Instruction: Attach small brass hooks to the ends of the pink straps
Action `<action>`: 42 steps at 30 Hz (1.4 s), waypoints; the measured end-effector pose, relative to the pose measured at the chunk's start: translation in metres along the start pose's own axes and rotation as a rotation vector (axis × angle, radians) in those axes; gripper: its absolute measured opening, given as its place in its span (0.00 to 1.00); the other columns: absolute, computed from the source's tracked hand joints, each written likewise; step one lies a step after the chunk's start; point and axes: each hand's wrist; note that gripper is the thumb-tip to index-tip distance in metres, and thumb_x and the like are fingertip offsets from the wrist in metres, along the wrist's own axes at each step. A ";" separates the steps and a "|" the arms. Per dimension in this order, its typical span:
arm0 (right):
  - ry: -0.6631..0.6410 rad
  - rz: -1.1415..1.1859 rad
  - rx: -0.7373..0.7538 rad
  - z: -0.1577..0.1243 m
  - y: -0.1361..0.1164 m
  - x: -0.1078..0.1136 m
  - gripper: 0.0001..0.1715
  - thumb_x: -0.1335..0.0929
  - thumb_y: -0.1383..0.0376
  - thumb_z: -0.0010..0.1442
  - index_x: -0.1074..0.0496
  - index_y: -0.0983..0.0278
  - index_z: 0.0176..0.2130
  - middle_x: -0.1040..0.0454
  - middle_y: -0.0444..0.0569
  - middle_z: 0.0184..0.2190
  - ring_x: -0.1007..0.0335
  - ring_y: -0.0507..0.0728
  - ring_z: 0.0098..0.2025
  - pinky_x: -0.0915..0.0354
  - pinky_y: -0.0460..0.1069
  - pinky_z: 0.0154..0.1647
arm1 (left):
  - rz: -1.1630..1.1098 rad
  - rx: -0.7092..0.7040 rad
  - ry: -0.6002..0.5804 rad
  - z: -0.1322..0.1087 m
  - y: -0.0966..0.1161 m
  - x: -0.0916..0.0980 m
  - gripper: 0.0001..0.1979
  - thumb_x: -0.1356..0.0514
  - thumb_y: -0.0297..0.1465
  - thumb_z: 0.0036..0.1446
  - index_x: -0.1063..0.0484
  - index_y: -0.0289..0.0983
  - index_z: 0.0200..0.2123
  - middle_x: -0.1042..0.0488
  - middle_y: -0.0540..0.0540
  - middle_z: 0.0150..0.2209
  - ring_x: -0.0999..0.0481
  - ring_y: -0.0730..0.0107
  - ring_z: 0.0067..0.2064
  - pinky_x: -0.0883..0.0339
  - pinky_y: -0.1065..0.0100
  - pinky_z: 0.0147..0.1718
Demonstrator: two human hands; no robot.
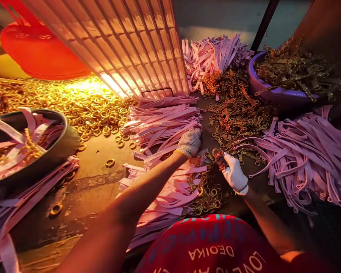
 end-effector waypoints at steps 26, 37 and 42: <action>-0.479 -0.539 0.356 0.003 -0.122 -0.004 0.16 0.35 0.74 0.51 0.29 0.65 0.41 0.25 0.54 0.33 0.30 0.60 0.35 0.39 0.51 0.36 | -1.163 0.432 -0.072 -0.193 -0.012 0.060 0.11 0.31 0.36 0.49 0.26 0.36 0.31 0.29 0.51 0.21 0.42 0.82 0.15 0.50 0.78 0.13; -0.343 -0.827 0.460 -0.008 -0.138 -0.022 0.16 0.42 0.74 0.69 0.28 0.66 0.37 0.26 0.56 0.29 0.34 0.58 0.27 0.51 0.51 0.25 | -0.893 0.235 -0.059 -0.197 -0.009 0.055 0.16 0.35 0.45 0.57 0.28 0.36 0.34 0.39 0.56 0.15 0.44 0.78 0.14 0.52 0.74 0.13; -0.313 -0.840 0.517 -0.008 -0.131 -0.028 0.16 0.42 0.75 0.70 0.30 0.65 0.35 0.27 0.54 0.27 0.34 0.57 0.27 0.51 0.50 0.25 | -0.519 0.083 -0.035 -0.195 -0.007 0.062 0.09 0.34 0.36 0.55 0.25 0.37 0.27 0.30 0.49 0.21 0.36 0.73 0.22 0.44 0.72 0.22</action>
Point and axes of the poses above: each hand's wrist, its own z-axis towards the middle knuckle, its own x-axis out of the back of the hand, y = z × x
